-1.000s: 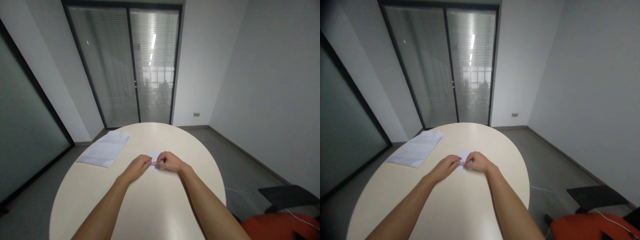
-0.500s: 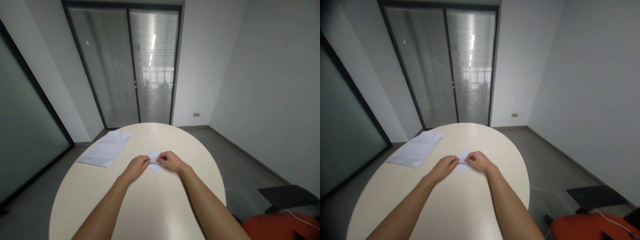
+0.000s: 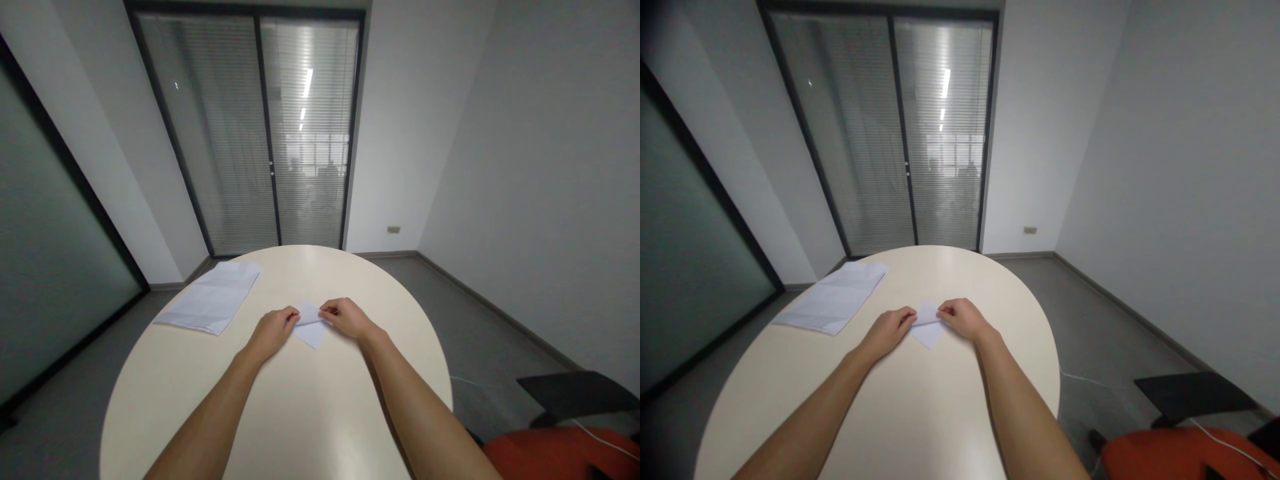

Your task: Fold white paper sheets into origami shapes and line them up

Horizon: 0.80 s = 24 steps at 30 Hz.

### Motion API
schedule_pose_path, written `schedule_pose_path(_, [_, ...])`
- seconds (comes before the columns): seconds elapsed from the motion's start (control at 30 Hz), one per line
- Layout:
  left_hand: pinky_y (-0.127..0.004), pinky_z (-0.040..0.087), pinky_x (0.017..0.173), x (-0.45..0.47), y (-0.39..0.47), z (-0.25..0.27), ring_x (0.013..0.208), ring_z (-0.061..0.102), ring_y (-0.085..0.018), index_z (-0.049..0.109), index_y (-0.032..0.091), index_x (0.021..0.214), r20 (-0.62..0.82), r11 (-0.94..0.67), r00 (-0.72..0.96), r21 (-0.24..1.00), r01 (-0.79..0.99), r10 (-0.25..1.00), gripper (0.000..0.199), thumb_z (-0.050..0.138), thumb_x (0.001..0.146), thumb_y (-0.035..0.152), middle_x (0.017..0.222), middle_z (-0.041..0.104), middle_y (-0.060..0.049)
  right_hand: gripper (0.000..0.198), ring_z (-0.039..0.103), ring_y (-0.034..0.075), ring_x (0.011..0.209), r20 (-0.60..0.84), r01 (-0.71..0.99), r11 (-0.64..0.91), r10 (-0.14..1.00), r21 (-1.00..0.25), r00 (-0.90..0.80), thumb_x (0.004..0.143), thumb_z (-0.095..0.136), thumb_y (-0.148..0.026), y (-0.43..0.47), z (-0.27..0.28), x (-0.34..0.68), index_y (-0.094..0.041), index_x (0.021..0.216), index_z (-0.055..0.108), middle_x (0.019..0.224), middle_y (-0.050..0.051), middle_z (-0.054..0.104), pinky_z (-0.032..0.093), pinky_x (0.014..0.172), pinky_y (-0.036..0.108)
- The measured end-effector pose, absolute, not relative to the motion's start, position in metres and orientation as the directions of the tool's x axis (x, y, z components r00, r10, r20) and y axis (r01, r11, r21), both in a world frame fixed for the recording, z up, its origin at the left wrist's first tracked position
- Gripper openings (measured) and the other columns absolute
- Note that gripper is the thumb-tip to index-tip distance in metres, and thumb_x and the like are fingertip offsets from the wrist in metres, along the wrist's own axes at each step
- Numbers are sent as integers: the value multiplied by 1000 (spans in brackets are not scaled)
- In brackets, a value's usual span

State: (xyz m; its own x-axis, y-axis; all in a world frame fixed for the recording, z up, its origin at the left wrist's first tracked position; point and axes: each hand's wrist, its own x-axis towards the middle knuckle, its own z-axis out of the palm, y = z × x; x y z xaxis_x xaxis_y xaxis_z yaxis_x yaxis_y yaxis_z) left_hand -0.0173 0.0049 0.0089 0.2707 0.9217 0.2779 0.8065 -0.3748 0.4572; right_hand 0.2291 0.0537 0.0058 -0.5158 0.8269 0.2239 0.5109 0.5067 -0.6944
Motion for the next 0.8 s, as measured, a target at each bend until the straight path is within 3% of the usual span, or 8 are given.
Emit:
schedule_pose_path(0.27, [-26, 41, 69, -16, 3, 12, 80, 70, -19, 70, 25, 110, 269, -310, 214, 395, 865, 939, 25, 48, 100, 33, 91, 77, -4, 26, 67, 19, 78, 227, 479, 508, 818, -716, -528, 92, 60, -35, 55, 4, 228, -17, 98, 77, 93, 7, 77, 46, 70, 27])
schedule_pose_path(0.53, [-28, 47, 78, -10, 2, 12, 99, 71, -21, 69, 26, 120, 253, -237, 153, 344, 908, 955, 29, 47, 100, 29, 112, 77, -5, 30, 64, 16, 73, 255, 499, 479, 855, -723, -451, 87, 64, -23, 55, 0, 225, -19, 117, 70, 85, 3, 74, 46, 69, 26])
schedule_pose_path(0.8, [-31, 46, 91, -10, 1, 9, 102, 65, -21, 70, 20, 113, 314, -309, 215, 291, 906, 925, 25, 52, 96, 21, 110, 74, -7, 32, 66, 17, 85, 287, 540, 528, 835, -656, -468, 86, 64, -15, 53, 0, 222, -21, 117, 70, 108, 6, 74, 49, 80, 28])
